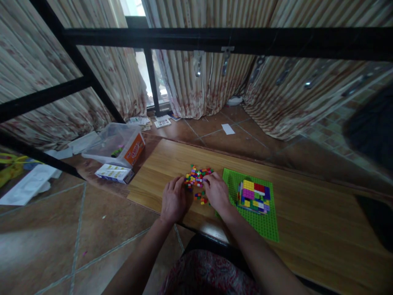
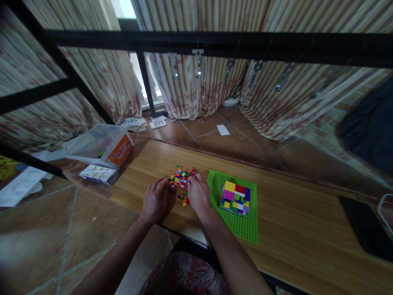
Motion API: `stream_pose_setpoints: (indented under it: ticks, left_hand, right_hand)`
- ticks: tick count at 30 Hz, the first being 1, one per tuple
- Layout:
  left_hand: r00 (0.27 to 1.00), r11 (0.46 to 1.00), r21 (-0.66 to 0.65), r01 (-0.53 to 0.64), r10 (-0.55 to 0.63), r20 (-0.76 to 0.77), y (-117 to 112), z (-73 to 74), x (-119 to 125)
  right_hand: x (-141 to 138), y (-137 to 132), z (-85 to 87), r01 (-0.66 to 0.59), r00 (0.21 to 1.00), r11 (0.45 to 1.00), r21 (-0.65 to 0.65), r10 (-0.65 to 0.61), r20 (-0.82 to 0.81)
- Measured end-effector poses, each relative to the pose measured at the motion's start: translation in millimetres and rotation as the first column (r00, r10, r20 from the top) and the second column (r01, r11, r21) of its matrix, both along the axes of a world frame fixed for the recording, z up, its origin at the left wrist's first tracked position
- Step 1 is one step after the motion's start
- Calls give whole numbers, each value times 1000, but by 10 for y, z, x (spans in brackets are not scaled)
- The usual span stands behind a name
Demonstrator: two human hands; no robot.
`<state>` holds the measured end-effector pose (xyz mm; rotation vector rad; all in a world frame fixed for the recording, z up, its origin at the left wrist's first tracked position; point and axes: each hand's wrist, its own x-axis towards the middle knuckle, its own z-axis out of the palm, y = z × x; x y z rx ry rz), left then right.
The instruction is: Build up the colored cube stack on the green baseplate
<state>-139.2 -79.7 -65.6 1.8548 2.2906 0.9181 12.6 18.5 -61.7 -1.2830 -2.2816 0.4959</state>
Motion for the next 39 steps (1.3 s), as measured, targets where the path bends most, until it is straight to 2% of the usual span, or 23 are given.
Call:
stream_pose_setpoints:
  ticks: [6,12,15,22,27,30,34,39]
  left_hand:
    - [996,999,12,38,-39,85,395,102,-59]
    - [977,976,-44,214,-213,27,775,182,-24]
    - [962,959,-90,269,-272,-23,842,192,13]
    - [958,960,-142,243,-260,-120,945,274,2]
    - [938,937,-222,268,-306,-160,1033,293,-22]
    - [935,937,-221,271,-311,-168,1045,280,-14]
    - [944,954,-123,275,-292,-156,987,318,32]
    - [952,952,39,304,-305,21,765,429,155]
  right_hand:
    - [146,-121,29,-6,989,1000,-26,2,-148]
    - [318,-286,89,34,971,995,-96,-56,-234]
    - [311,-294,89,46,983,996,-78,-59,-174]
    - [167,-235,74,65,996,998,-25,-64,57]
    - [155,-262,115,87,994,996,-16,-86,66]
    - [181,-311,154,111,994,994,-24,-111,-14]
    - [268,-430,258,136,964,985,-104,-156,-216]
    - [638,-639,427,186,823,969,-160,-242,-514]
